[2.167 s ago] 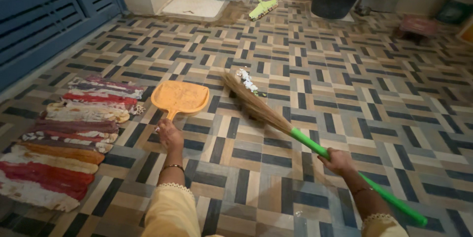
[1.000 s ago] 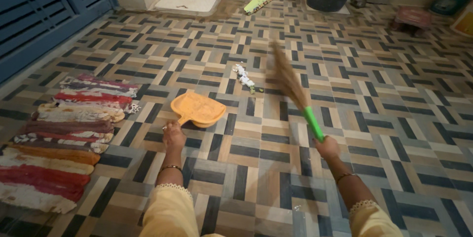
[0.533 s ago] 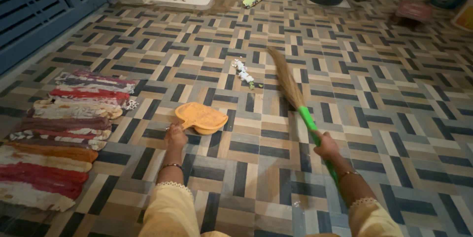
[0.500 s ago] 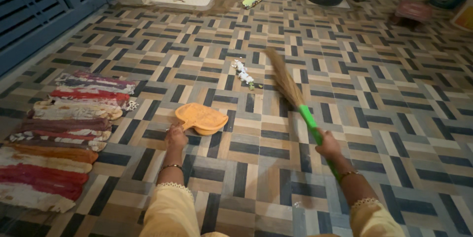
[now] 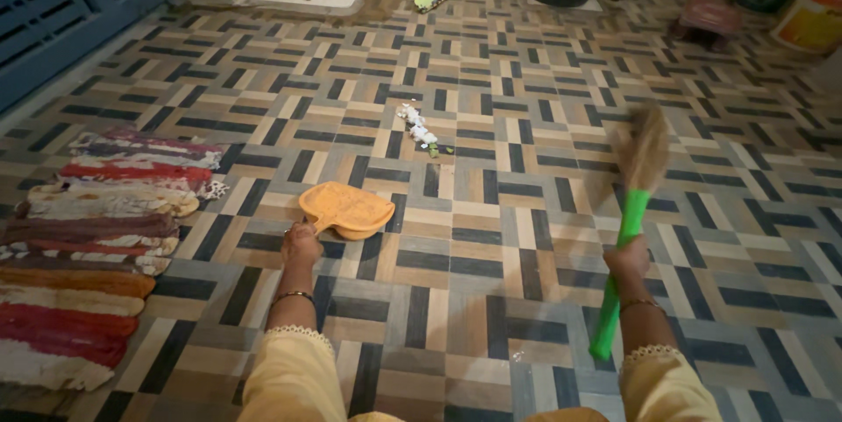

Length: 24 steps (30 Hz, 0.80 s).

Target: The person sweeps debris from the floor using a broom and a dustpan, then picks up pieces of debris by hand and places them into the dustpan.

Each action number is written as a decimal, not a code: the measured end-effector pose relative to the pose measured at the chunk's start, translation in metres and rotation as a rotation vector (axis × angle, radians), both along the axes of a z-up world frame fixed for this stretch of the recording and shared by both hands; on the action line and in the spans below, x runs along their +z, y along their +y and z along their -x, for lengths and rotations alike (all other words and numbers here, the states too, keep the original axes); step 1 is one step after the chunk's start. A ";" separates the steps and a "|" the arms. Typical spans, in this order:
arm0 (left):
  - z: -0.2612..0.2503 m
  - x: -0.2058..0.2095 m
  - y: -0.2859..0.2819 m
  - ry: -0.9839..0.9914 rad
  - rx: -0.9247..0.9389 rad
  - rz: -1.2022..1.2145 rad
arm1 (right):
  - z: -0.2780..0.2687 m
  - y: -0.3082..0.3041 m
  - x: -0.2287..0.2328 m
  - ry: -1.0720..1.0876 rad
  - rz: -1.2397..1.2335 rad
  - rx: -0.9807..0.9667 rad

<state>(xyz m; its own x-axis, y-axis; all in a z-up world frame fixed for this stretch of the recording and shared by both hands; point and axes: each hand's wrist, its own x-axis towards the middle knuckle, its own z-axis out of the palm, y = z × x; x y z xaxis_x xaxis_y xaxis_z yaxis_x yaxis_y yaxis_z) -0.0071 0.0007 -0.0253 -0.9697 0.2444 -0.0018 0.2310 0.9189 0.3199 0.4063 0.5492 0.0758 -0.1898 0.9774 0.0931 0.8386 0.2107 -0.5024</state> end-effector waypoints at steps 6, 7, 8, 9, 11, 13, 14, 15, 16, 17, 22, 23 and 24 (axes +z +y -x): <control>0.002 0.000 0.001 0.022 -0.007 -0.005 | -0.003 0.003 0.002 -0.100 0.081 0.109; 0.003 0.000 0.002 0.013 0.005 0.003 | -0.001 0.001 0.000 -0.133 0.043 0.182; 0.003 0.001 0.002 0.021 0.002 -0.001 | 0.002 0.000 0.000 -0.164 0.001 0.254; 0.001 0.001 0.001 0.060 -0.019 -0.002 | 0.008 0.000 0.000 -0.156 -0.003 0.250; 0.003 0.005 0.001 0.102 -0.043 -0.002 | 0.018 -0.003 -0.003 -0.352 -0.026 0.312; 0.004 0.007 0.003 -0.005 -0.034 0.054 | 0.019 -0.006 -0.006 -0.291 -0.014 0.384; 0.002 0.007 0.004 0.003 -0.037 0.048 | 0.019 -0.003 -0.002 -0.227 -0.004 0.462; -0.008 0.004 0.002 0.053 -0.030 0.002 | 0.012 0.001 0.004 -0.221 -0.011 0.458; -0.008 0.007 0.001 0.111 -0.020 -0.043 | 0.009 0.004 0.009 -0.087 0.114 0.427; -0.005 0.012 0.003 0.128 -0.019 -0.048 | 0.008 0.007 0.014 0.047 0.240 0.399; -0.005 0.021 -0.003 -0.075 -0.045 0.051 | -0.007 0.011 0.024 0.146 0.018 0.303; -0.006 0.021 -0.006 -0.073 -0.040 0.048 | -0.009 0.011 0.022 0.195 0.019 0.224; -0.006 0.022 -0.006 -0.052 -0.067 0.082 | -0.012 0.012 0.020 0.195 0.017 0.226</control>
